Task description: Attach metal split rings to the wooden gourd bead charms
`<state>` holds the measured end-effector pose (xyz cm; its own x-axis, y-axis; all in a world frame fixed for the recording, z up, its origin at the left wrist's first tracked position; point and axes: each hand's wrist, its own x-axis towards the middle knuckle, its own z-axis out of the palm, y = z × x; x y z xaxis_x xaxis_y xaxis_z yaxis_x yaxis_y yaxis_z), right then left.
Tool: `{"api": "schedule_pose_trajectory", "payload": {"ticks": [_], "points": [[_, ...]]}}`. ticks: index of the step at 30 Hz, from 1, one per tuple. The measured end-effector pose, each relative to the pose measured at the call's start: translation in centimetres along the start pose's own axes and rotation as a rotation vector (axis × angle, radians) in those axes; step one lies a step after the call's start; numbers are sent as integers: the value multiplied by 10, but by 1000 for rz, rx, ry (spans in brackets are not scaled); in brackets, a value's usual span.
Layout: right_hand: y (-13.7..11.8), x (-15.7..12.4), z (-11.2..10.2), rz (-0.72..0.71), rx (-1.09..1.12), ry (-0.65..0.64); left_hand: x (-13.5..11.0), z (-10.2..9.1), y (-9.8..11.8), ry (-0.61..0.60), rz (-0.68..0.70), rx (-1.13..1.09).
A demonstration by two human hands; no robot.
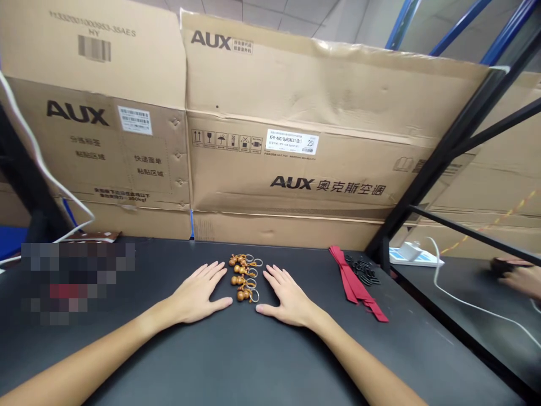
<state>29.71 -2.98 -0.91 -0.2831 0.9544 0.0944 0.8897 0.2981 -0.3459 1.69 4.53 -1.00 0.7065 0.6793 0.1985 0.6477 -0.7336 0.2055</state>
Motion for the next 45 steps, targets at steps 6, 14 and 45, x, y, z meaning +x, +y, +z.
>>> {"api": "schedule_pose_trajectory", "payload": {"ticks": [6, 14, 45], "points": [[-15, -2, 6, -54, 76, 141, -1, -4, 12, 240, 97, -30], [-39, -3, 17, -163, 180, 300, 0, -6, 42, 172, 391, -85], [-55, 0, 22, 175, 1162, 161, -3, 5, 57, 140, 221, -389]]}}
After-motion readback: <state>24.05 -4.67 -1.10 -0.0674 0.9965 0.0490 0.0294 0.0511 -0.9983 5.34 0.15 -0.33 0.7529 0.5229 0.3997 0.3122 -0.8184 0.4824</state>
